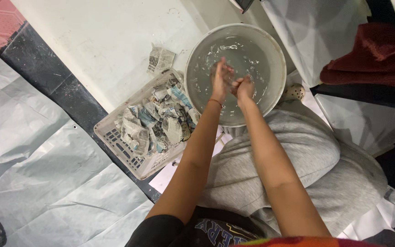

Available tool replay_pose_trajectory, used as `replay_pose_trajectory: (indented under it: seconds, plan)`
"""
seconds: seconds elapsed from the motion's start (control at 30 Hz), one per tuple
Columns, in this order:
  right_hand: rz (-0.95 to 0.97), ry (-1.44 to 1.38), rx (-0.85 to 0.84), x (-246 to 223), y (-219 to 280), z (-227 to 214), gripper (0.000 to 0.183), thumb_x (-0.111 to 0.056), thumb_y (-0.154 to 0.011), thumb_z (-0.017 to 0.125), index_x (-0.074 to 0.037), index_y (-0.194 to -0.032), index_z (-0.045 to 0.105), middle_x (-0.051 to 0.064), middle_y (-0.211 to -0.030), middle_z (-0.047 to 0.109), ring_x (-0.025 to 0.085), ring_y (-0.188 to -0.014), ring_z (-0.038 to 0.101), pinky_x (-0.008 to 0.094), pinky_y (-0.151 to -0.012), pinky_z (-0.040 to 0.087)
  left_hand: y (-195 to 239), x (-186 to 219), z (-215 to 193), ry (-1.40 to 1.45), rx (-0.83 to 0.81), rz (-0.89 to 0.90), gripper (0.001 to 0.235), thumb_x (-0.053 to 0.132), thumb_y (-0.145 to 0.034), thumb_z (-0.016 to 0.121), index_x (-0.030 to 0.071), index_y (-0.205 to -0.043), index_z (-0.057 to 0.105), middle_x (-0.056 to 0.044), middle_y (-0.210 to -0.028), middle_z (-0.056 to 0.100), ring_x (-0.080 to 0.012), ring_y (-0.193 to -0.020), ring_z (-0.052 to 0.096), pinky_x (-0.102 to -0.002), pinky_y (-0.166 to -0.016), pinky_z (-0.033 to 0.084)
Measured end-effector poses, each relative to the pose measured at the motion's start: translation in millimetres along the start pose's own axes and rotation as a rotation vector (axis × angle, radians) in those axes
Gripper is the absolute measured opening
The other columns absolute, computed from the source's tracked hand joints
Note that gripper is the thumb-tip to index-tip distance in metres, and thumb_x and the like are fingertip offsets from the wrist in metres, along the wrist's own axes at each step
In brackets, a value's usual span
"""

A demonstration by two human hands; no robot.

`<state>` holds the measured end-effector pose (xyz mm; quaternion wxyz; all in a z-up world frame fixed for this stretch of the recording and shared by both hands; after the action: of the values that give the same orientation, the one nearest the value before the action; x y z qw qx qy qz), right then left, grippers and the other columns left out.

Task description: The person unwraps small ceramic and glass items from newspaper, washes them in a bucket of water, dries them with a cloth, and places them on a shelf. The items include cups, a glass, and a small plate.

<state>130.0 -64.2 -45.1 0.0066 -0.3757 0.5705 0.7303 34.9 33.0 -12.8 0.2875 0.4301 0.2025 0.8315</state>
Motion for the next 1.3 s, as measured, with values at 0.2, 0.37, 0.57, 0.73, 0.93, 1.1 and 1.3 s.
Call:
replay_pose_trajectory:
  seconds: [0.2, 0.37, 0.57, 0.73, 0.93, 1.1, 1.3]
  plan:
    - [0.106, -0.109, -0.023, 6, -14, -16, 0.035, -0.04, -0.106, 0.045, -0.01, -0.098, 0.06, 0.006, -0.09, 0.065, 0.02, -0.078, 0.063, 0.043, -0.071, 0.058, 3, -11, 6, 0.14, -0.065, -0.262, 0.036, 0.042, -0.102, 0.049, 0.008, -0.111, 0.056, -0.008, -0.093, 0.065, -0.0212, -0.089, 0.062, -0.043, -0.09, 0.048]
    - [-0.045, 0.051, 0.037, -4, -21, -26, 0.036, -0.03, -0.101, 0.064, 0.003, -0.116, 0.066, 0.013, -0.111, 0.067, 0.028, -0.098, 0.064, 0.052, -0.088, 0.056, -2, -3, 9, 0.186, -0.118, -0.181, 0.034, 0.03, -0.104, 0.047, 0.004, -0.122, 0.059, -0.013, -0.101, 0.068, -0.0201, -0.084, 0.06, -0.038, -0.076, 0.048]
    - [-0.123, 0.413, 0.188, -8, -19, -33, 0.042, -0.036, -0.108, 0.054, 0.0, -0.128, 0.063, 0.014, -0.116, 0.067, 0.019, -0.096, 0.064, 0.038, -0.08, 0.052, 24, 6, -2, -0.062, 0.144, -0.301, 0.044, 0.051, -0.101, 0.056, 0.013, -0.122, 0.057, -0.001, -0.098, 0.062, -0.0139, -0.081, 0.064, -0.04, -0.075, 0.055]
    - [-0.041, 0.257, 0.09, -5, -14, -30, 0.036, -0.037, -0.1, 0.06, -0.008, -0.121, 0.06, 0.009, -0.1, 0.066, 0.017, -0.073, 0.057, 0.038, -0.058, 0.046, 27, -7, -26, -0.039, 0.487, -0.398, 0.04, 0.036, -0.104, 0.06, 0.002, -0.124, 0.067, -0.008, -0.098, 0.054, -0.0219, -0.087, 0.047, -0.053, -0.083, 0.058]
    - [-0.217, 0.105, 0.017, -27, 8, -12, 0.064, -0.025, -0.083, 0.088, -0.01, -0.129, 0.045, 0.009, -0.102, 0.062, 0.016, -0.076, 0.06, 0.031, -0.061, 0.053, 2, -36, -50, -0.01, 0.372, -0.467, 0.029, 0.023, -0.099, 0.054, 0.001, -0.117, 0.06, -0.017, -0.104, 0.064, -0.0304, -0.095, 0.064, -0.045, -0.079, 0.053]
    - [-0.246, 0.031, 0.037, -53, 46, -4, 0.085, -0.031, -0.08, 0.087, -0.017, -0.139, 0.027, 0.011, -0.115, 0.059, 0.019, -0.078, 0.065, 0.033, -0.062, 0.056, 3, -42, -51, -0.088, 0.312, -0.484, 0.03, 0.03, -0.097, 0.058, 0.007, -0.116, 0.057, -0.008, -0.098, 0.056, -0.0299, -0.091, 0.06, -0.046, -0.075, 0.053]
    - [-0.046, 0.007, -0.023, -70, 53, 2, 0.091, -0.043, -0.082, 0.08, -0.019, -0.147, 0.021, 0.012, -0.104, 0.061, 0.019, -0.069, 0.065, 0.034, -0.056, 0.056, 41, 15, -15, -0.494, -0.087, -0.35, 0.036, 0.032, -0.093, 0.068, 0.002, -0.113, 0.065, -0.01, -0.091, 0.065, -0.0238, -0.078, 0.067, -0.039, -0.071, 0.061]
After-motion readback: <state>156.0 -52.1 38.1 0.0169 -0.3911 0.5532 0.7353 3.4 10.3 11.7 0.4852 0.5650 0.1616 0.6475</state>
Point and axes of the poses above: each hand's wrist, its own y-axis away from the middle knuckle, its own z-axis out of the palm, x = y × z, the point moved 6 cm from there along -y, towards the middle knuckle
